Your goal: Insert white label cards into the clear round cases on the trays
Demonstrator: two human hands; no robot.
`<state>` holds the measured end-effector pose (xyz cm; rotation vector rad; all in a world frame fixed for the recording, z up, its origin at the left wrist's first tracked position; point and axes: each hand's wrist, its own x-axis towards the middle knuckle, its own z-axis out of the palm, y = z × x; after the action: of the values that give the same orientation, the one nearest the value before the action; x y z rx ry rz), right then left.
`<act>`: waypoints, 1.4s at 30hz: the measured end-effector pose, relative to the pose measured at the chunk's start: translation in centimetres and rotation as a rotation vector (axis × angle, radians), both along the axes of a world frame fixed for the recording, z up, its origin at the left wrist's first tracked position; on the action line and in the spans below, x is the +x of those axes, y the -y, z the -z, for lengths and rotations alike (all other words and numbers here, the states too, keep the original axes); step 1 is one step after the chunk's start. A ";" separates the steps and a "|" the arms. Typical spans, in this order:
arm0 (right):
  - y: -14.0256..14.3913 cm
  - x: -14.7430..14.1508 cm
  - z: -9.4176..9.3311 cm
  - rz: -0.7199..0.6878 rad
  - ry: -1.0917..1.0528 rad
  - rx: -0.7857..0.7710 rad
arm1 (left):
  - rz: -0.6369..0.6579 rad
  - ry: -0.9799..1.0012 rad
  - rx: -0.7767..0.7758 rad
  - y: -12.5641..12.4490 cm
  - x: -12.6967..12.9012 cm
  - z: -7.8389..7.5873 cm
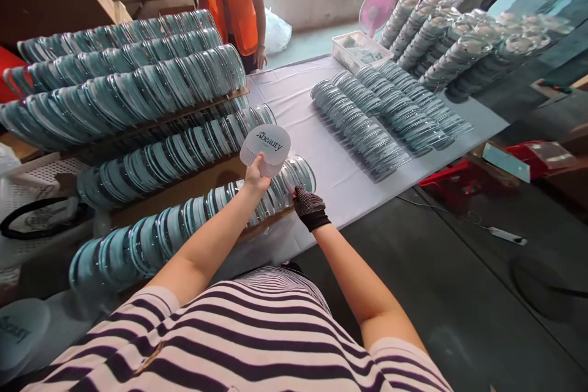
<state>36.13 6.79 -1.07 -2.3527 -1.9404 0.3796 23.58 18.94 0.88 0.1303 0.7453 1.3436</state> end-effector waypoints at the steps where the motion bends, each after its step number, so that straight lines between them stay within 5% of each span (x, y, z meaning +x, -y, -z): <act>1: -0.1 -0.2 0.3 -0.010 0.028 -0.003 | 0.003 0.000 -0.001 0.0 0.0 0.0; 4: -0.2 -0.2 0.6 -0.033 -0.007 0.012 | 0.010 -0.001 -0.003 0.2 0.0 -0.1; 10: -1.5 -0.2 -0.2 0.176 -0.681 -0.056 | 0.002 -0.020 0.013 0.9 0.1 -0.3; 15: -2.6 -0.6 -1.3 -0.015 -0.105 -0.024 | -0.013 0.023 -0.018 0.7 -0.1 -0.4; 17: -2.8 -0.5 -1.6 -0.041 -0.076 -0.083 | -0.009 0.054 -0.028 0.5 -0.3 -0.4; 23: -2.7 0.9 -0.2 0.113 -1.130 -0.415 | 0.000 0.075 -0.012 0.6 -0.4 -0.4; 26: -2.5 1.1 0.1 0.114 -1.281 -0.431 | -0.036 0.033 0.006 1.0 -0.1 -0.3; 32: -3.5 1.7 -3.3 0.066 -0.806 -0.222 | -0.103 -0.078 0.020 1.2 1.4 0.1; 37: -6.6 2.7 -8.0 0.095 -0.440 0.421 | -0.096 -0.137 0.051 2.2 1.1 -0.7; 42: -4.1 -1.8 -9.1 -0.161 -0.136 0.578 | -0.078 -0.245 0.095 5.0 -0.9 -1.6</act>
<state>34.33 10.92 8.07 -1.7704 -1.8603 -0.0212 22.68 13.92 2.46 0.3494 0.8991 1.4545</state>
